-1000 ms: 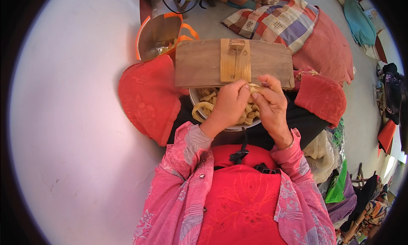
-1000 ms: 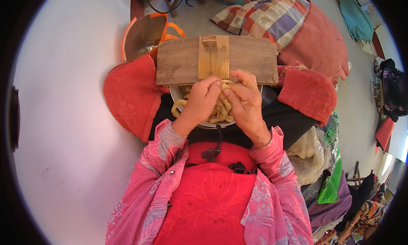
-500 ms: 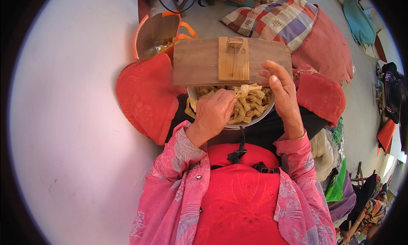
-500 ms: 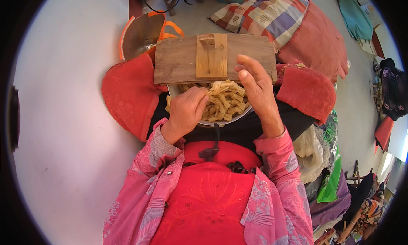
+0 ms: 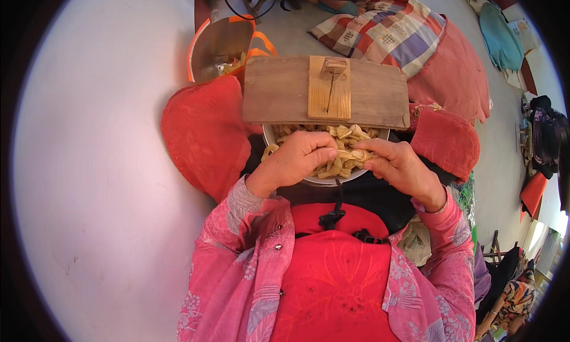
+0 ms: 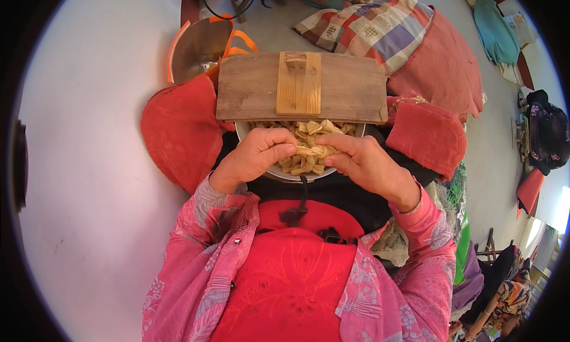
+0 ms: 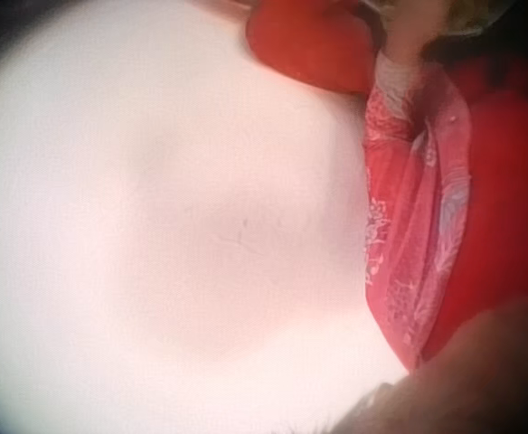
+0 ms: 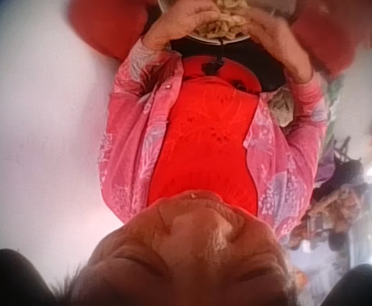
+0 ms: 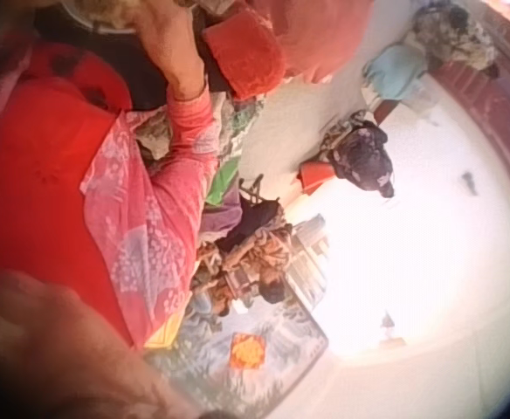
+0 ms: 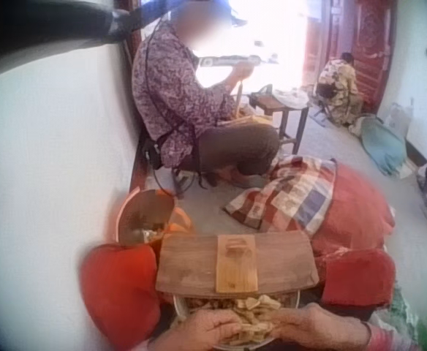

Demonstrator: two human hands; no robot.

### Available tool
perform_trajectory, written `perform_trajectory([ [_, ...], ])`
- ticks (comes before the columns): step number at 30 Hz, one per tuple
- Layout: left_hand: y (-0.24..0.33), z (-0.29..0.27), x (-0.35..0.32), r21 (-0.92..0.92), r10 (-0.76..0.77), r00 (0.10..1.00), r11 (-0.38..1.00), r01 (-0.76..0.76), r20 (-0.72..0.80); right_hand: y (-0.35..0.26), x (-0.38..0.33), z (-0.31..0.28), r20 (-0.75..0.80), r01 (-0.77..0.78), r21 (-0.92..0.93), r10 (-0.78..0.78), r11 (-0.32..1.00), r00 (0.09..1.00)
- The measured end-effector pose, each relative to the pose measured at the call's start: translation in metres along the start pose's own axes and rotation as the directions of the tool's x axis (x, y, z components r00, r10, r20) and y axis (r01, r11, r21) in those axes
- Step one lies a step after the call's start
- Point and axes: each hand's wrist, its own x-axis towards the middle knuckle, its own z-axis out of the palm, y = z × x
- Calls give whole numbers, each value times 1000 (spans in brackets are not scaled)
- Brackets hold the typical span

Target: The person sorts through dried food strips by hand, picking them up from a pile and placing them into a bowl, then reaches into a large bag to pull out more strips and adds them to the pile.

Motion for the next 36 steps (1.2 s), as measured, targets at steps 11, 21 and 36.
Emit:
perform_trajectory([
  [11,-15,-8,25,-258,-149,986,952,164,76,22,42,-6,116,-204,541,168,816,979],
  [21,-12,-46,35,-46,-147,982,989,143,-118,31,74,2,-271,49,405,69,913,960],
  [36,-44,-50,55,537,67,880,813,225,-470,48,100,24,-436,115,-342,-266,932,860],
])
